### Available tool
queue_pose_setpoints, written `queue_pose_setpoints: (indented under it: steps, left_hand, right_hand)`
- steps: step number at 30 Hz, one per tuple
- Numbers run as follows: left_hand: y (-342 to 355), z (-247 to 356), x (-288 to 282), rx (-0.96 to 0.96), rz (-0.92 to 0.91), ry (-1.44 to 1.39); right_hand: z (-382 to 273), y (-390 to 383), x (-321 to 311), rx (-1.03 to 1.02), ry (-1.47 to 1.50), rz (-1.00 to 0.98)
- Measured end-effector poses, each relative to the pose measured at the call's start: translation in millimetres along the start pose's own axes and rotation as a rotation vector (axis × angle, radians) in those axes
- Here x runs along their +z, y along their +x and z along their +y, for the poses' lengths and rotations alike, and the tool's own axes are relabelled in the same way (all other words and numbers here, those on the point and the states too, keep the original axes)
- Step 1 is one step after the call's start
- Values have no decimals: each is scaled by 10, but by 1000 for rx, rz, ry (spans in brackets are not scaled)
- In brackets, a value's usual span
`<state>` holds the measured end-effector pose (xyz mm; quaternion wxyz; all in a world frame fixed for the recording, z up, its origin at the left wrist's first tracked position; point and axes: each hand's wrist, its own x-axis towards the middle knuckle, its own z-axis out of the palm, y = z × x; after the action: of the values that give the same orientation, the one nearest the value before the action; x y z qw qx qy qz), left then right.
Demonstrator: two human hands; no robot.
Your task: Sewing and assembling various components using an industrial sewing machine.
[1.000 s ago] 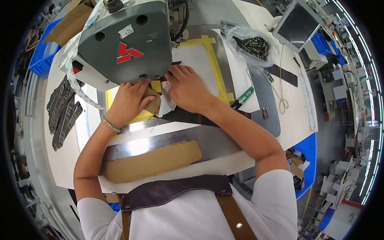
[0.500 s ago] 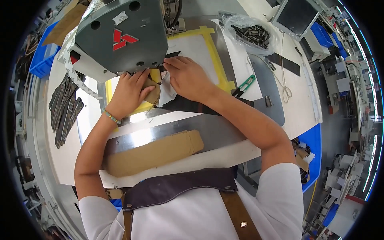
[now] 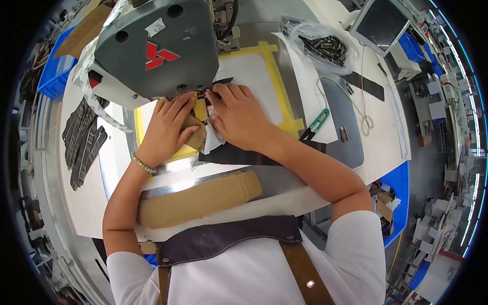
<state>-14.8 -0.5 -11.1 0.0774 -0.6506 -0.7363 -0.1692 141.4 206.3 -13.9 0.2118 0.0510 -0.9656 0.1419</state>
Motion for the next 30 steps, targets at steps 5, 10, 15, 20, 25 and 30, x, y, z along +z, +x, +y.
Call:
queue_pose_setpoints:
  steps: [5,10,15,20,25,30]
  left_hand:
    - [-1,3,-14,14,55,-20]
    - [-15,8,-17,1,-6,-28]
    - [-8,18,-23,11,21,-3]
    - [-9,6,-20,-5,18,-46]
    - [-9,9,-24,0,-15,-35]
    - [-6,19,-15,-3,12,-27]
  right_hand:
    - [1,-22,13,29,-91,21]
    - [-12,-20,19,68,-89,-11]
    - [-10,-5,8,62,-70,4]
    - [-6,-15,12,68,-56,3]
    - [-8,-15,18,67,-57,-9]
    - [1,-18,26,52,-67,-19]
